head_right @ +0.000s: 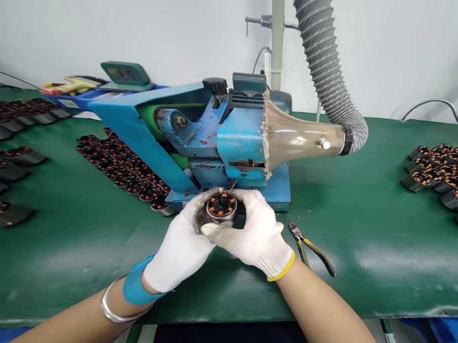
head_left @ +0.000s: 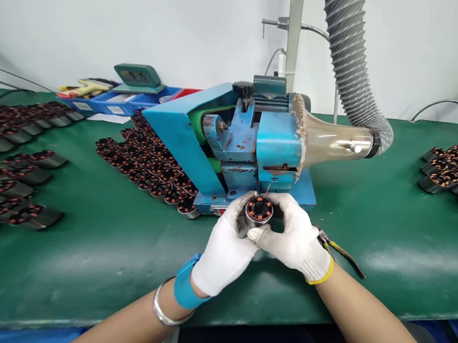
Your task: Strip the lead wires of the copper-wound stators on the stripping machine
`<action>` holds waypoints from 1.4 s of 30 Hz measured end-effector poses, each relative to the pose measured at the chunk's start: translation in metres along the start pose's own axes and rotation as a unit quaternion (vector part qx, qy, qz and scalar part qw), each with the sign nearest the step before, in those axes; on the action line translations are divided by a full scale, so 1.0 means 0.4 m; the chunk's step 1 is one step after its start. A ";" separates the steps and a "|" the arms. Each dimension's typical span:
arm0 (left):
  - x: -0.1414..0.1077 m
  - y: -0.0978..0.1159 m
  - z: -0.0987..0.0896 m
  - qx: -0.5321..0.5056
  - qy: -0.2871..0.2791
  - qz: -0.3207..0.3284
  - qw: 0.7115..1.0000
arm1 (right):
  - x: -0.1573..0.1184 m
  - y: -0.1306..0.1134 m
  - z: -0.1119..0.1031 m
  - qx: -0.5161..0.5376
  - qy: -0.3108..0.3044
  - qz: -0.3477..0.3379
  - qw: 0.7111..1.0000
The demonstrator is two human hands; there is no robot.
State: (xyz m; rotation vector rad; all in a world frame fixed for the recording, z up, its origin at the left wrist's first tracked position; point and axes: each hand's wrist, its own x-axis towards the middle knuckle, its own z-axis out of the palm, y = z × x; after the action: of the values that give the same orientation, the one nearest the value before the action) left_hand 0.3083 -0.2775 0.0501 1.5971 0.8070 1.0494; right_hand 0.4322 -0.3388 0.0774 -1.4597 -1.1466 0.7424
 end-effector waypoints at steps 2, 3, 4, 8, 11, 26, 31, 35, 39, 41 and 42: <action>0.015 0.009 0.019 -0.014 0.005 0.013 1.000 | 0.007 0.003 0.004 0.005 0.007 -0.004 1.000; 0.025 0.013 0.026 -0.019 0.008 0.020 1.000 | 0.014 0.007 0.003 0.024 0.013 0.001 1.000; 0.037 0.016 0.032 -0.020 0.009 0.029 0.999 | 0.021 0.011 0.002 0.049 0.020 0.004 0.999; 0.084 0.030 0.046 0.021 0.005 0.073 0.997 | 0.050 0.021 -0.005 0.122 0.052 -0.011 0.991; 0.102 0.050 0.055 0.048 -0.004 0.087 0.995 | 0.058 0.015 -0.007 0.132 0.072 -0.013 0.989; 0.113 0.051 0.069 0.061 -0.007 0.112 0.992 | 0.053 0.024 -0.009 0.136 0.111 -0.064 0.982; 0.117 0.062 0.074 0.054 -0.016 0.105 0.993 | 0.054 0.017 -0.009 0.145 0.108 -0.034 0.983; 0.092 0.033 0.066 0.064 0.003 0.139 0.988 | 0.034 0.031 -0.012 0.082 0.096 -0.071 0.989; 0.066 0.007 0.043 0.077 -0.017 0.163 0.983 | 0.012 0.038 -0.014 -0.005 0.068 -0.134 0.989; 0.063 0.002 0.034 0.075 -0.023 0.168 0.983 | 0.009 0.034 -0.017 -0.047 0.059 -0.152 0.985; 0.063 0.000 0.032 0.069 -0.022 0.167 0.983 | 0.009 0.032 -0.020 -0.068 0.055 -0.162 0.983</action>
State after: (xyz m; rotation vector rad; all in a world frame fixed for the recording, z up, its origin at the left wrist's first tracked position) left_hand 0.3299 -0.2600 0.0548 1.9120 0.6041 1.2100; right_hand 0.4440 -0.3379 0.0674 -1.3616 -1.3281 0.3599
